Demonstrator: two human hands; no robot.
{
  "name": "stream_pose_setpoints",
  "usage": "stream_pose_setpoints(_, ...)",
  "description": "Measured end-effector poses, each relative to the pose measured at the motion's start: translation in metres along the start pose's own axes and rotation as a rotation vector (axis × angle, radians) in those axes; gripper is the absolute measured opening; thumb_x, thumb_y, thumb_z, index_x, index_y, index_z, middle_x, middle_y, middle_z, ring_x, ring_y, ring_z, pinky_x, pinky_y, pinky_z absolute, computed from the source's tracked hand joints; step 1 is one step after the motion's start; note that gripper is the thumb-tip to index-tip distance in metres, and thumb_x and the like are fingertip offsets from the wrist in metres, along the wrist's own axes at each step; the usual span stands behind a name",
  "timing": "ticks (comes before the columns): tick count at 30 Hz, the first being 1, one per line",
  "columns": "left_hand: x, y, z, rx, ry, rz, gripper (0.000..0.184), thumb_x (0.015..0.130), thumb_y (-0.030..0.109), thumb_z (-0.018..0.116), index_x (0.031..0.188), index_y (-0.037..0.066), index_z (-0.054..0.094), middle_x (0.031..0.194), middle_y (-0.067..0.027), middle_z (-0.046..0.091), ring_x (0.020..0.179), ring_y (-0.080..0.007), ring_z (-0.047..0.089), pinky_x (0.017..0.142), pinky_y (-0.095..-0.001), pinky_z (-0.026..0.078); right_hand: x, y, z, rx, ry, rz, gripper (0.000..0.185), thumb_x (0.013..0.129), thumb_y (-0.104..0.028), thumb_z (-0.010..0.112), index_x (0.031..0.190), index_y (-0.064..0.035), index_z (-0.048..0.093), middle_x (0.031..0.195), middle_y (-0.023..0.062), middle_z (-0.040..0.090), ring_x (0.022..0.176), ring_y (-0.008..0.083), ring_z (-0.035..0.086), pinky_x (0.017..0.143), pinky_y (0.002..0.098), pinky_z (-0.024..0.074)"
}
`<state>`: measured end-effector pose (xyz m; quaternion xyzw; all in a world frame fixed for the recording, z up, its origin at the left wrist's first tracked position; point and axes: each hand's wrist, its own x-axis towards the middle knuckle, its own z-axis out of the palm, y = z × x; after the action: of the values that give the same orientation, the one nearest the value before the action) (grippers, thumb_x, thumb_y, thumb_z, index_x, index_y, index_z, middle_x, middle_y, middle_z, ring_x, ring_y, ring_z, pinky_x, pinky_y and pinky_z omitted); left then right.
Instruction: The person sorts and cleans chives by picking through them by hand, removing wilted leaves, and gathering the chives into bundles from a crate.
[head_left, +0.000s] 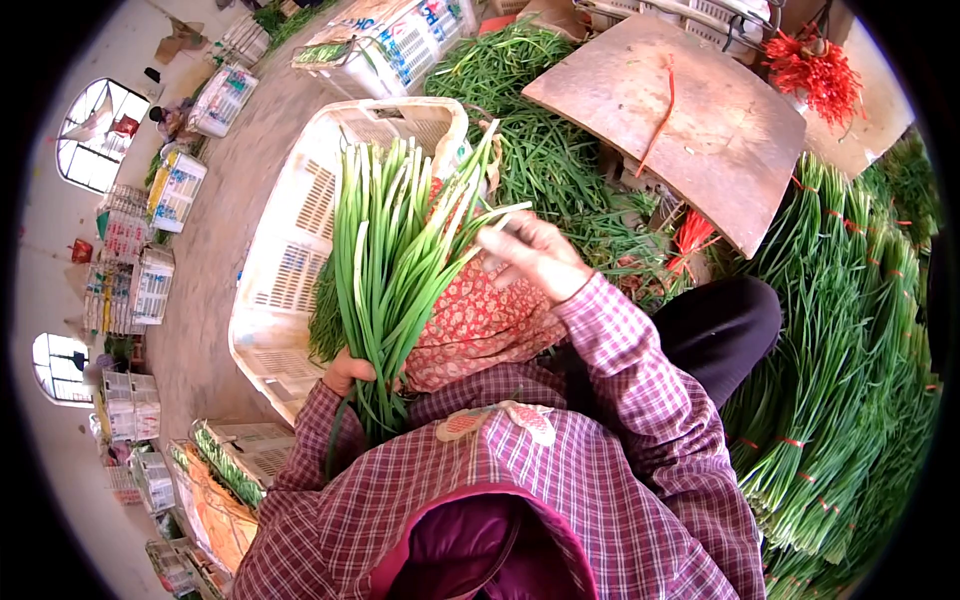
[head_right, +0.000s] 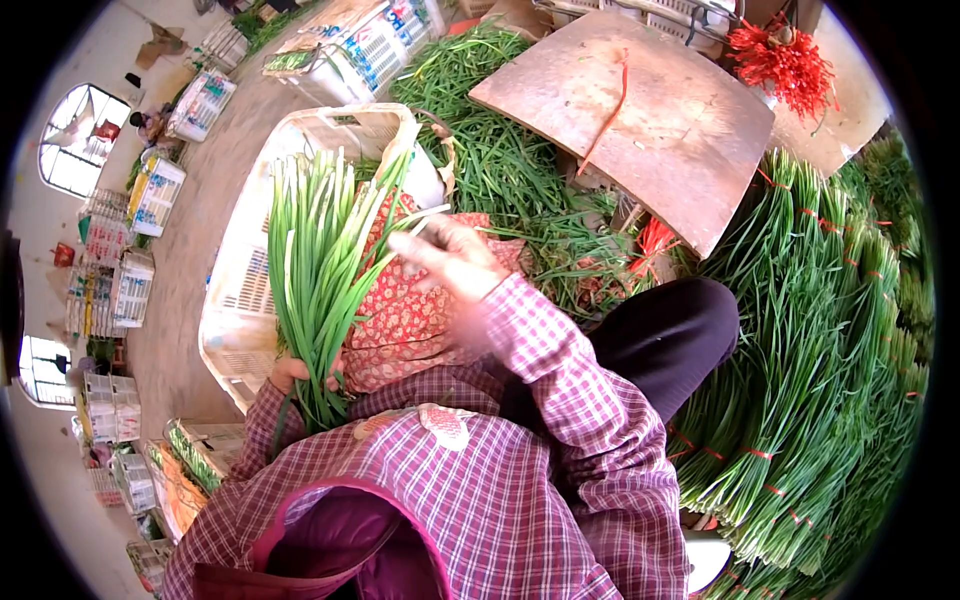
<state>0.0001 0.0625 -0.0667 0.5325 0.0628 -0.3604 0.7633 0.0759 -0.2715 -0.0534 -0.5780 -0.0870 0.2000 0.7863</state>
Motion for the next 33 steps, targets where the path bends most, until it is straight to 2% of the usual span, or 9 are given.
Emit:
stream_pose_setpoints(4, -0.001, 0.002, -0.006, 0.058, -0.01, -0.022, 0.064, 0.054, 0.006, 0.069, 0.115, -0.007, 0.056, 0.094, -0.0204, 0.066, 0.074, -0.0289, 0.067, 0.064, -0.0403, 0.057, -0.003, -0.01, -0.026, -0.037, 0.018, -0.029, 0.052, 0.087, -0.055, 0.056, 0.116, -0.0116, 0.058, 0.1, 0.0012, 0.061, 0.083, 0.0088, 0.056, 0.07, 0.0255, 0.0493)
stream_pose_setpoints(10, 0.0, 0.0, -0.012, 0.066, 0.009, 0.004, 0.072, 0.052, 0.002, 0.069, 0.121, -0.006, 0.052, 0.097, -0.0203, 0.065, 0.078, -0.0298, 0.067, 0.065, -0.0409, 0.057, 0.007, -0.018, -0.034, -0.231, -0.069, -0.033, 0.041, 0.087, -0.041, 0.063, 0.112, -0.0082, 0.059, 0.089, 0.0011, 0.064, 0.076, 0.01, 0.059, 0.07, 0.026, 0.0499)
stream_pose_setpoints(13, -0.003, 0.0, -0.018, 0.09, 0.007, 0.01, 0.073, 0.051, 0.002, 0.069, 0.122, -0.006, 0.051, 0.096, -0.0208, 0.065, 0.077, -0.0308, 0.067, 0.065, -0.0412, 0.057, 0.0, -0.023, -0.03, -0.164, -0.022, 0.13, 0.034, 0.087, -0.032, 0.065, 0.109, -0.006, 0.059, 0.087, 0.0024, 0.065, 0.075, 0.0121, 0.063, 0.067, 0.0273, 0.0518)
stream_pose_setpoints(14, -0.003, -0.001, -0.024, 0.061, -0.021, -0.02, 0.067, 0.058, 0.002, 0.072, 0.121, -0.006, 0.051, 0.097, -0.0203, 0.064, 0.076, -0.0293, 0.065, 0.063, -0.0407, 0.054, 0.0, -0.02, -0.028, -0.161, -0.02, 0.132, 0.034, 0.087, -0.032, 0.065, 0.109, -0.006, 0.059, 0.087, 0.0024, 0.065, 0.075, 0.0121, 0.063, 0.067, 0.0273, 0.0518)
stream_pose_setpoints(19, -0.005, -0.001, -0.033, 0.104, -0.088, -0.017, 0.059, 0.065, 0.004, 0.076, 0.118, -0.005, 0.052, 0.098, -0.0199, 0.062, 0.074, -0.0283, 0.063, 0.06, -0.0405, 0.051, 0.019, 0.009, -0.015, 0.023, 0.058, 0.048, 0.028, 0.087, -0.024, 0.061, 0.107, -0.0053, 0.059, 0.092, 0.0051, 0.065, 0.077, 0.0138, 0.064, 0.068, 0.0274, 0.0532)
stream_pose_setpoints(21, -0.006, -0.006, -0.039, 0.157, 0.005, -0.051, 0.073, 0.053, 0.004, 0.071, 0.122, -0.007, 0.05, 0.094, -0.0221, 0.065, 0.074, -0.0323, 0.066, 0.064, -0.042, 0.057, 0.022, 0.012, -0.014, 0.199, 0.094, 0.05, 0.024, 0.089, -0.02, 0.058, 0.106, -0.0031, 0.057, 0.091, 0.0075, 0.065, 0.074, 0.017, 0.066, 0.067, 0.0286, 0.0562)
stream_pose_setpoints(25, -0.009, -0.011, -0.041, 0.131, -0.012, -0.031, 0.072, 0.053, 0.005, 0.071, 0.122, -0.007, 0.05, 0.093, -0.022, 0.065, 0.073, -0.0317, 0.066, 0.063, -0.0414, 0.057, 0.026, 0.028, -0.024, 0.437, 0.179, 0.037, 0.016, 0.092, -0.011, 0.051, 0.105, -0.0017, 0.054, 0.091, 0.0116, 0.066, 0.074, 0.0199, 0.067, 0.066, 0.0337, 0.0591)
stream_pose_setpoints(29, -0.01, -0.019, -0.051, 0.086, 0.023, -0.033, 0.071, 0.053, 0.005, 0.069, 0.121, -0.007, 0.05, 0.092, -0.0222, 0.065, 0.07, -0.0316, 0.066, 0.06, -0.0404, 0.057, 0.024, 0.032, -0.049, 0.309, 0.455, -0.107, 0.018, 0.092, -0.019, 0.056, 0.097, -0.0024, 0.056, 0.083, 0.0071, 0.064, 0.063, 0.0142, 0.061, 0.059, 0.0292, 0.0553)
stream_pose_setpoints(33, -0.007, -0.02, -0.049, 0.006, -0.029, -0.027, 0.059, 0.062, 0.005, 0.073, 0.116, -0.007, 0.051, 0.092, -0.0208, 0.061, 0.069, -0.0289, 0.061, 0.057, -0.0403, 0.05, 0.032, 0.047, -0.058, -0.018, 0.353, 0.092, 0.045, 0.09, -0.044, 0.056, 0.111, -0.0038, 0.058, 0.09, 0.0071, 0.066, 0.071, 0.0135, 0.059, 0.059, 0.0293, 0.0495)
